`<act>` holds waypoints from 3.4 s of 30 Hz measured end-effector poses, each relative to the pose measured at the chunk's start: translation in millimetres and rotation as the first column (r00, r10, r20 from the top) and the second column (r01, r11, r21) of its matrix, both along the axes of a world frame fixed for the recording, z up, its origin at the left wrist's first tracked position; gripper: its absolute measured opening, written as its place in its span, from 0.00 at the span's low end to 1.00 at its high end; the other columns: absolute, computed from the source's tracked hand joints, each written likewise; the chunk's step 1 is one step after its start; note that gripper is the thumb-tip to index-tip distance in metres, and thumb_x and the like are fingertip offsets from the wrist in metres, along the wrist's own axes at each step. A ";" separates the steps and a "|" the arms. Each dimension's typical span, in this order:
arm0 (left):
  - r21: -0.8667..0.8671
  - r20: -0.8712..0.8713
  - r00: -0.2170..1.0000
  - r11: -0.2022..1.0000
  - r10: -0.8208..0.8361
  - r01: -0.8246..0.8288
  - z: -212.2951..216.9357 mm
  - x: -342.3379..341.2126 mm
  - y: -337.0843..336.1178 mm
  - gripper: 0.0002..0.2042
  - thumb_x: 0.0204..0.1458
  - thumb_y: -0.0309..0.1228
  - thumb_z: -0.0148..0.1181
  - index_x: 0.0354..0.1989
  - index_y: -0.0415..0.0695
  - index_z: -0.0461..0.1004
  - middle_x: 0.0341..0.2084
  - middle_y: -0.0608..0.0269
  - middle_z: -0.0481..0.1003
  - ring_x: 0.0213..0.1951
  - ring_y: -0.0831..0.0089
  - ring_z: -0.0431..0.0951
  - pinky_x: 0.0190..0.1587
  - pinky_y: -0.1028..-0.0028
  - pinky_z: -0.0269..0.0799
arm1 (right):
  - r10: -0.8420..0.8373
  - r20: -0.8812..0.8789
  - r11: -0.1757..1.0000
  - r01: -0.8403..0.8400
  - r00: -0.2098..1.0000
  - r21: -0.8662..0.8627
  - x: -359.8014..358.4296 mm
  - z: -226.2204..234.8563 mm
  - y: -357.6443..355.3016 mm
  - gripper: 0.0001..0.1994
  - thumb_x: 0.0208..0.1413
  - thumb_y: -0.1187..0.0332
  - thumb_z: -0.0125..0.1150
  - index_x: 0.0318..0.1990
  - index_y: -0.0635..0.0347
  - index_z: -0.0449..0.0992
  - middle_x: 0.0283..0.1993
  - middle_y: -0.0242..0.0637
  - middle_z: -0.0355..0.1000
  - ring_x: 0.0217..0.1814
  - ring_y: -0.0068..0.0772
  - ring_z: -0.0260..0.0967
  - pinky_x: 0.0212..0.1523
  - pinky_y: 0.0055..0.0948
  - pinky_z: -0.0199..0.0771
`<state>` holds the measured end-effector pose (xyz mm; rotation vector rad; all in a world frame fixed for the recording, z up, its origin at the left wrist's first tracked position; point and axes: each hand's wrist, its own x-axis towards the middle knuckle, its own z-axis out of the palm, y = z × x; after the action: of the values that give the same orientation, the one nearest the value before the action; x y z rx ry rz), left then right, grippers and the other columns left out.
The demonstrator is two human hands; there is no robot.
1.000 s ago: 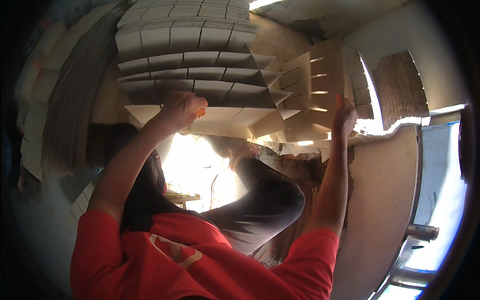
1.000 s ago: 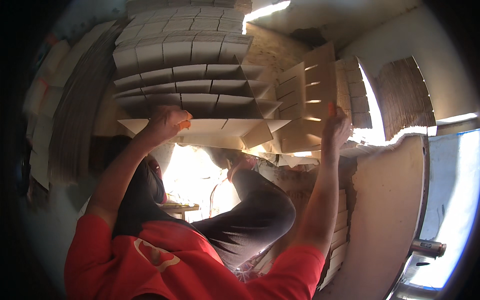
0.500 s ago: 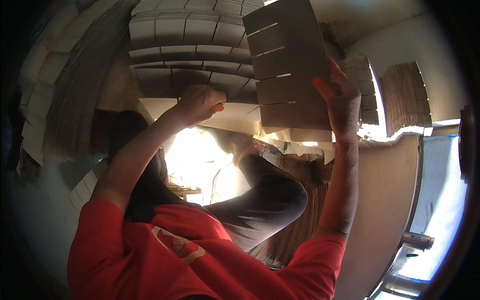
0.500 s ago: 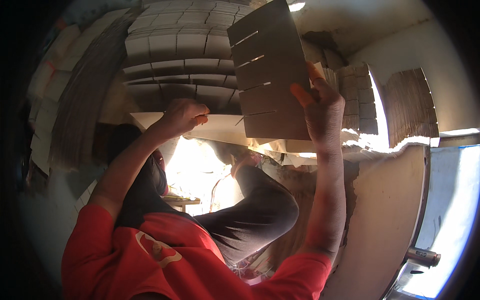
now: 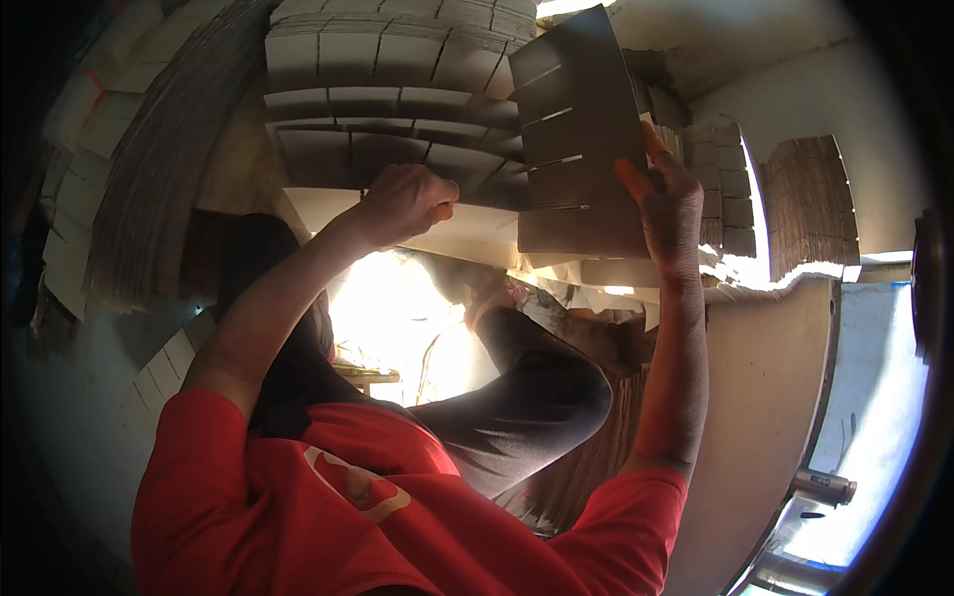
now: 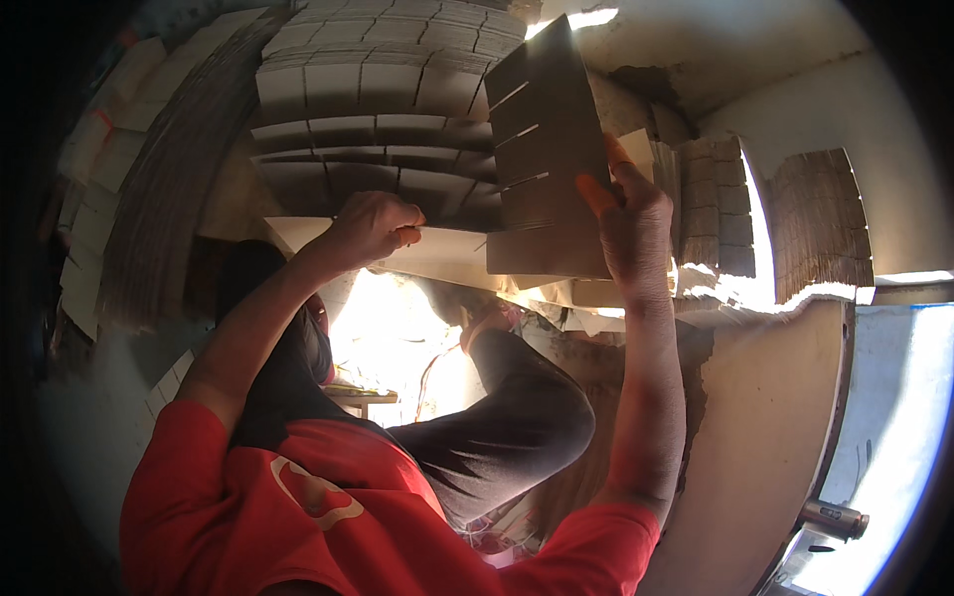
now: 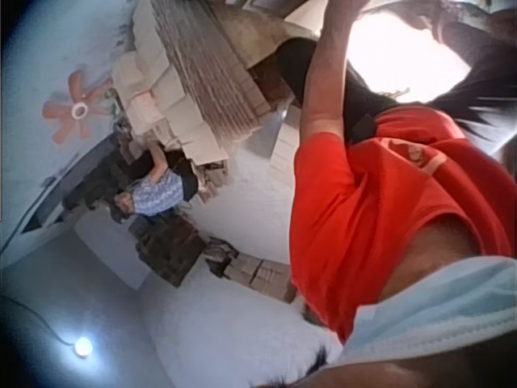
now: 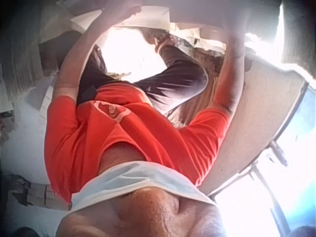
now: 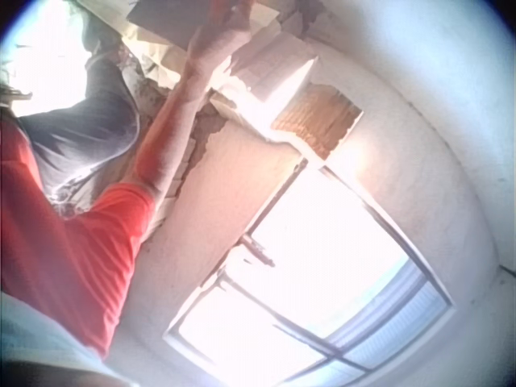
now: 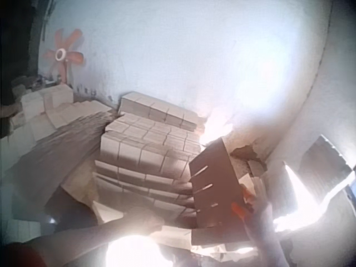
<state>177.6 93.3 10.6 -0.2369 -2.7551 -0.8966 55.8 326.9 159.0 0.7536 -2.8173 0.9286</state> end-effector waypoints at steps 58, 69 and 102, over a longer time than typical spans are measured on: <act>-0.136 -0.314 0.935 0.967 0.166 -0.217 25.4 -64.7 -45.5 0.15 0.37 0.28 0.69 0.34 0.36 0.75 0.27 0.60 0.75 0.34 0.63 0.70 0.40 0.65 0.68 | 0.216 0.007 0.952 -0.209 0.976 -0.223 -7.6 -23.7 1.4 0.26 0.50 0.77 0.63 0.58 0.62 0.66 0.32 0.26 0.74 0.27 0.08 0.54 0.29 0.09 0.59; -0.121 -0.082 0.964 0.958 0.251 -0.260 23.9 -100.8 -71.6 0.16 0.36 0.29 0.69 0.35 0.39 0.76 0.30 0.53 0.76 0.41 0.56 0.74 0.43 0.61 0.69 | 0.292 0.128 0.954 -0.279 0.948 -0.109 -8.7 -27.6 -10.3 0.24 0.50 0.76 0.61 0.57 0.63 0.67 0.34 0.42 0.76 0.32 0.14 0.63 0.34 0.17 0.67; -0.034 -0.325 0.943 0.996 0.071 -0.087 -26.7 -129.4 -89.8 0.18 0.36 0.14 0.54 0.40 0.35 0.76 0.29 0.48 0.76 0.37 0.52 0.77 0.35 0.62 0.72 | 0.399 0.100 0.899 -0.411 0.911 0.155 17.6 -54.6 -38.0 0.33 0.47 0.79 0.59 0.62 0.66 0.53 0.26 0.55 0.70 0.30 0.57 0.70 0.29 0.45 0.67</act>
<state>48.2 3.5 -16.1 -0.2550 -2.4633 -0.7007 73.4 288.8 104.4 1.4008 -2.8793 0.7665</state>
